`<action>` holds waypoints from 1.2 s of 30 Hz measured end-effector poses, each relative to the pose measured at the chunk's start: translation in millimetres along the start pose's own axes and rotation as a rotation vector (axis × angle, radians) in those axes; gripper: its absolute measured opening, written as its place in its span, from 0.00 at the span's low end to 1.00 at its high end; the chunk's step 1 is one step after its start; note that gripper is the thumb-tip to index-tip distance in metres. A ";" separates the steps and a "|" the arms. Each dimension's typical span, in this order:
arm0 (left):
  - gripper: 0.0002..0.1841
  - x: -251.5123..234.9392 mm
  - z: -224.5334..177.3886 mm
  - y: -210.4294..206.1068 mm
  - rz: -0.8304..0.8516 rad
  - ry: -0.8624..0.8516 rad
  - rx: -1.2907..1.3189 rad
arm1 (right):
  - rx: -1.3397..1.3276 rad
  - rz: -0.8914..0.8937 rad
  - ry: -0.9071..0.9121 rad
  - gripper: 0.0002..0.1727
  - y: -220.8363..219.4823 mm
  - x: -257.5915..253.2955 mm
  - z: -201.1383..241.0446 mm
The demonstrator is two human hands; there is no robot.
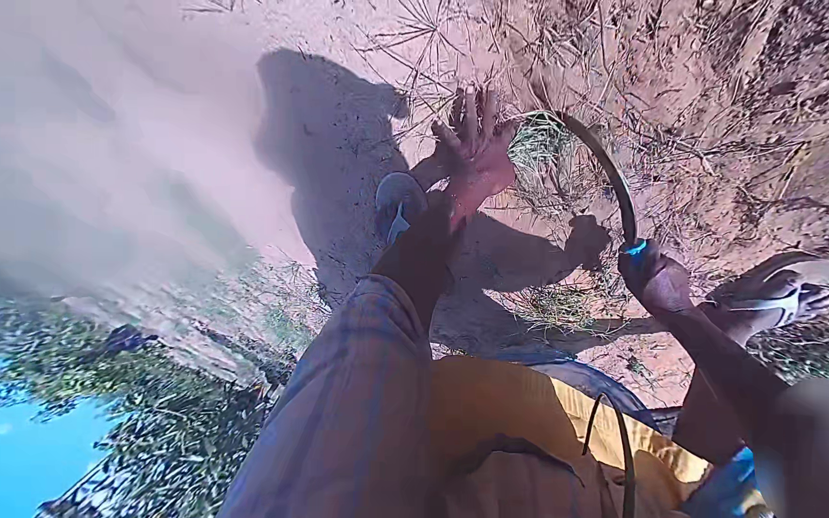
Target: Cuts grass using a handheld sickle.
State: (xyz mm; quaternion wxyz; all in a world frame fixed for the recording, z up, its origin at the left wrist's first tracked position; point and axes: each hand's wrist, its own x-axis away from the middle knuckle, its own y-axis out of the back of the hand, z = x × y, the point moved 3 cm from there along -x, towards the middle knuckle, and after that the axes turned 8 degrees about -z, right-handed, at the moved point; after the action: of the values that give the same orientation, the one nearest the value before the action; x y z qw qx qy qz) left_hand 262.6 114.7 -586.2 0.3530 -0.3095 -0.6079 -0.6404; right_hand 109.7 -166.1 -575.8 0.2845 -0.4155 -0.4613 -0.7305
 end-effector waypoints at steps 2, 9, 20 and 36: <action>0.35 11.7 3.2 -22.4 0.059 0.009 0.031 | 0.037 0.083 -0.049 0.29 -10.0 47.3 -29.7; 0.41 10.5 26.2 -30.6 -0.256 0.098 0.108 | -0.058 -0.173 0.154 0.28 21.6 58.8 -29.4; 0.27 17.9 55.4 2.2 0.072 0.186 0.017 | -0.068 -0.087 0.096 0.28 -28.0 -21.8 86.9; 0.26 31.6 47.3 -8.8 0.113 0.124 0.092 | -0.083 0.086 0.112 0.26 1.4 -13.0 110.9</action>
State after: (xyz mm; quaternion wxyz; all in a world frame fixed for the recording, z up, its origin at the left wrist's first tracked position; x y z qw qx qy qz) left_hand 236.1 159.6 -561.7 0.4395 -0.2865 -0.5953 -0.6086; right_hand 155.4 -65.3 -561.1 0.3233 -0.4049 -0.3957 -0.7582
